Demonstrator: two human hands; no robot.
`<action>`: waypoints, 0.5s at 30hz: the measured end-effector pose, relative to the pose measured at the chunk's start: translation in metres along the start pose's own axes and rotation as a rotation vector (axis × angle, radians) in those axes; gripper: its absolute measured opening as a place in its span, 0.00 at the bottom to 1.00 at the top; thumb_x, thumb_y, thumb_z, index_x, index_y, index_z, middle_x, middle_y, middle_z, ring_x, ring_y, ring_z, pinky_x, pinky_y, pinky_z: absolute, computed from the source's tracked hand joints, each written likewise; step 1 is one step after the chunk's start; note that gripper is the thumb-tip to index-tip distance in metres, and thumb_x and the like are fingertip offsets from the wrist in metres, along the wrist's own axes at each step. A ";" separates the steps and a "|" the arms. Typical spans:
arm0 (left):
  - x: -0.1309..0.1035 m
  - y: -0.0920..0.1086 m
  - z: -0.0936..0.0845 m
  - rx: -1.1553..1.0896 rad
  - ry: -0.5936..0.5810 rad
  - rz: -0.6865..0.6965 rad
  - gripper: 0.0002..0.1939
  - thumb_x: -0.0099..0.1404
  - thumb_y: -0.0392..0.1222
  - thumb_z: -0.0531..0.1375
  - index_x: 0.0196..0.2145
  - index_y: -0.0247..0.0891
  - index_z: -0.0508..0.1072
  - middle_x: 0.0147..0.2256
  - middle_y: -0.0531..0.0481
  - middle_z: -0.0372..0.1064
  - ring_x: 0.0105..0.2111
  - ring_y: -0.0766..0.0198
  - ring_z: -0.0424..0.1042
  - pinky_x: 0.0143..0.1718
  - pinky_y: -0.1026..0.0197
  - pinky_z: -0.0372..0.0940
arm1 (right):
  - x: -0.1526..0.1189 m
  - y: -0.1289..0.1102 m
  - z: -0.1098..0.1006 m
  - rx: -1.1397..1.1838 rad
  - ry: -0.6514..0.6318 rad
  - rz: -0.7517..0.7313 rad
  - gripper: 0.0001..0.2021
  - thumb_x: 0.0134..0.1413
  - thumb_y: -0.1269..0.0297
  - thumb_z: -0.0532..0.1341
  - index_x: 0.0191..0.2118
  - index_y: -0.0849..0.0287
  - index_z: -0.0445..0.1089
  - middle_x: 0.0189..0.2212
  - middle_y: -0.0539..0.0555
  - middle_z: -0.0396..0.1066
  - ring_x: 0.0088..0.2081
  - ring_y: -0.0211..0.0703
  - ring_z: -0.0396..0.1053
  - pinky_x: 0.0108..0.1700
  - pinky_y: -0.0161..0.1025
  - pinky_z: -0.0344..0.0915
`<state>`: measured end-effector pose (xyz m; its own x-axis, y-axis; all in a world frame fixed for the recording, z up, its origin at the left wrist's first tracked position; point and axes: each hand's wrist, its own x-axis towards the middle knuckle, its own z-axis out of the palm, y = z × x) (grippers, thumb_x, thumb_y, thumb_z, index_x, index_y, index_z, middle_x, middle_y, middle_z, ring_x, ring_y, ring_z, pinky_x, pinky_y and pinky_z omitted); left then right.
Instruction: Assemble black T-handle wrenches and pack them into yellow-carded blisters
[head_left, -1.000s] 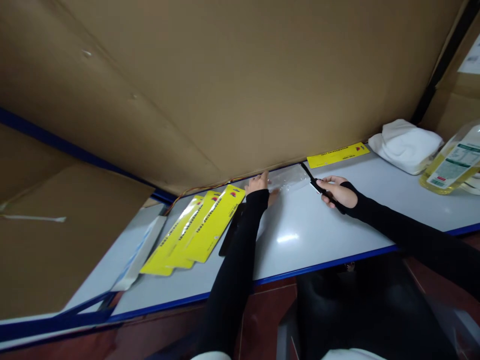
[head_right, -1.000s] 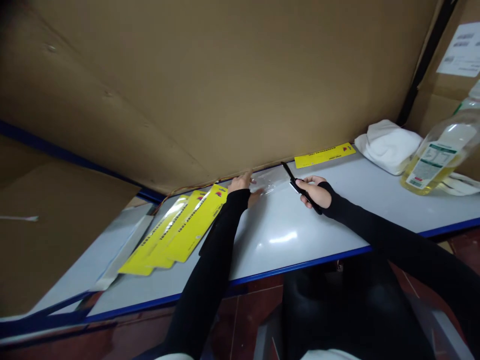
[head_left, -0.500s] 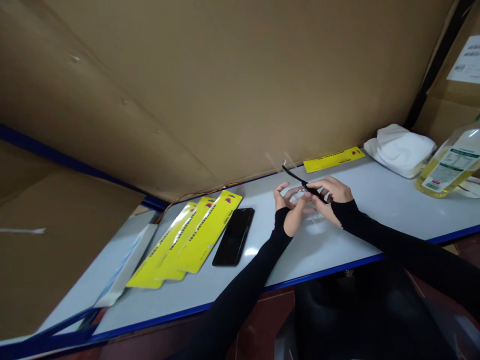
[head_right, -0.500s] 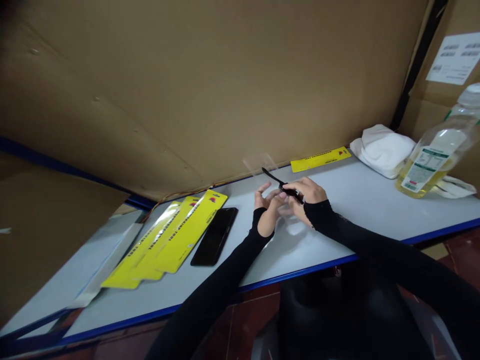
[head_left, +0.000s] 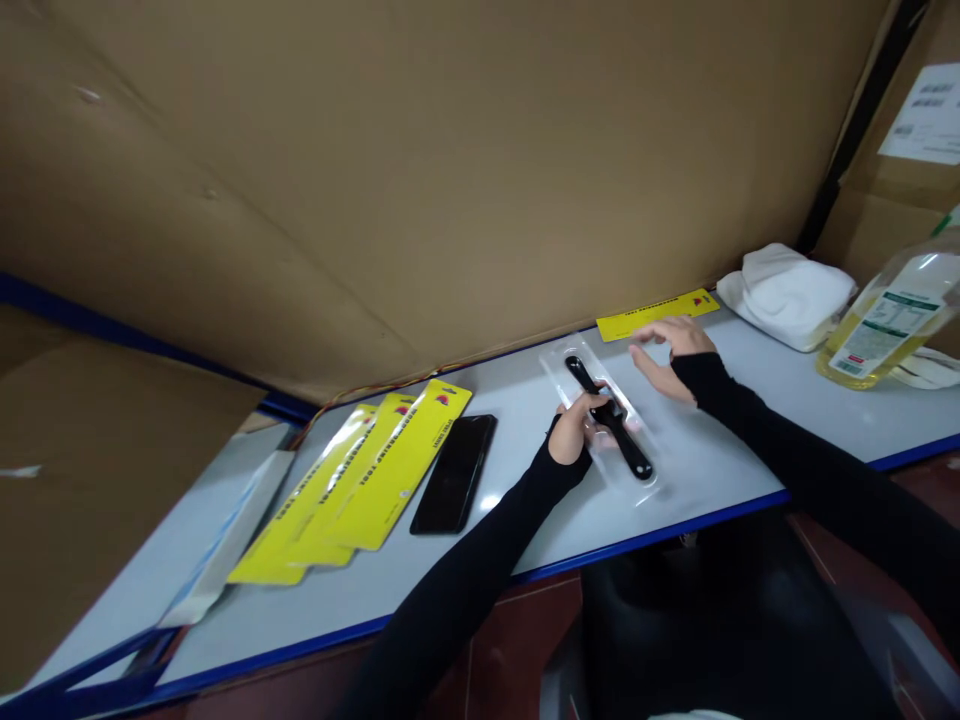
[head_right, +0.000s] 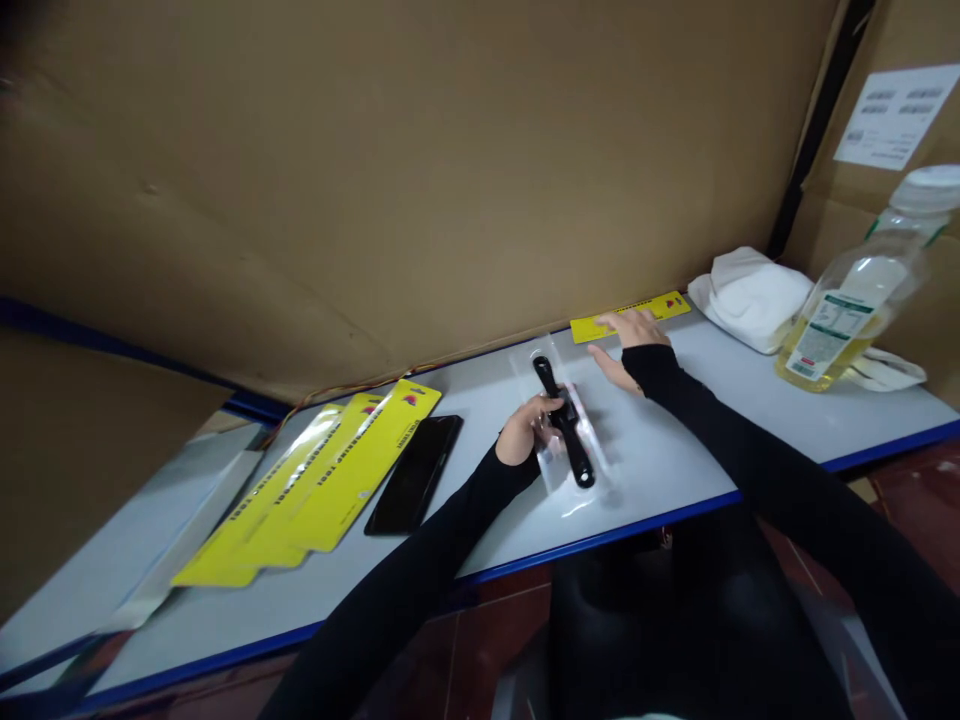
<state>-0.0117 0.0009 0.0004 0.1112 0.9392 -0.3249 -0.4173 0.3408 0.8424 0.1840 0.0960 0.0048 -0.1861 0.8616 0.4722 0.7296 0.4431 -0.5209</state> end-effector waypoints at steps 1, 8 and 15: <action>-0.001 0.001 -0.003 0.028 -0.053 -0.034 0.28 0.47 0.44 0.75 0.46 0.36 0.76 0.31 0.46 0.79 0.28 0.49 0.81 0.29 0.50 0.78 | 0.012 0.010 0.001 -0.092 -0.043 0.007 0.24 0.54 0.55 0.71 0.56 0.56 0.78 0.51 0.63 0.78 0.55 0.64 0.70 0.58 0.57 0.67; -0.022 0.014 -0.004 0.297 -0.640 -0.337 0.32 0.51 0.45 0.78 0.52 0.34 0.77 0.35 0.39 0.82 0.25 0.45 0.82 0.26 0.51 0.78 | 0.060 0.041 0.035 -0.304 -0.268 0.189 0.31 0.58 0.37 0.66 0.56 0.56 0.77 0.58 0.67 0.74 0.63 0.70 0.63 0.65 0.64 0.57; -0.031 0.027 0.001 0.385 -0.739 -0.376 0.25 0.58 0.48 0.75 0.50 0.34 0.80 0.33 0.40 0.81 0.25 0.45 0.83 0.25 0.54 0.78 | 0.065 0.067 0.024 -0.306 -0.359 0.191 0.32 0.43 0.35 0.73 0.45 0.57 0.78 0.56 0.64 0.73 0.60 0.65 0.64 0.66 0.60 0.53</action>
<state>-0.0257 -0.0191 0.0333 0.7836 0.5060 -0.3606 0.0784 0.4952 0.8652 0.2048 0.1876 -0.0169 -0.2057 0.9748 0.0861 0.9222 0.2226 -0.3164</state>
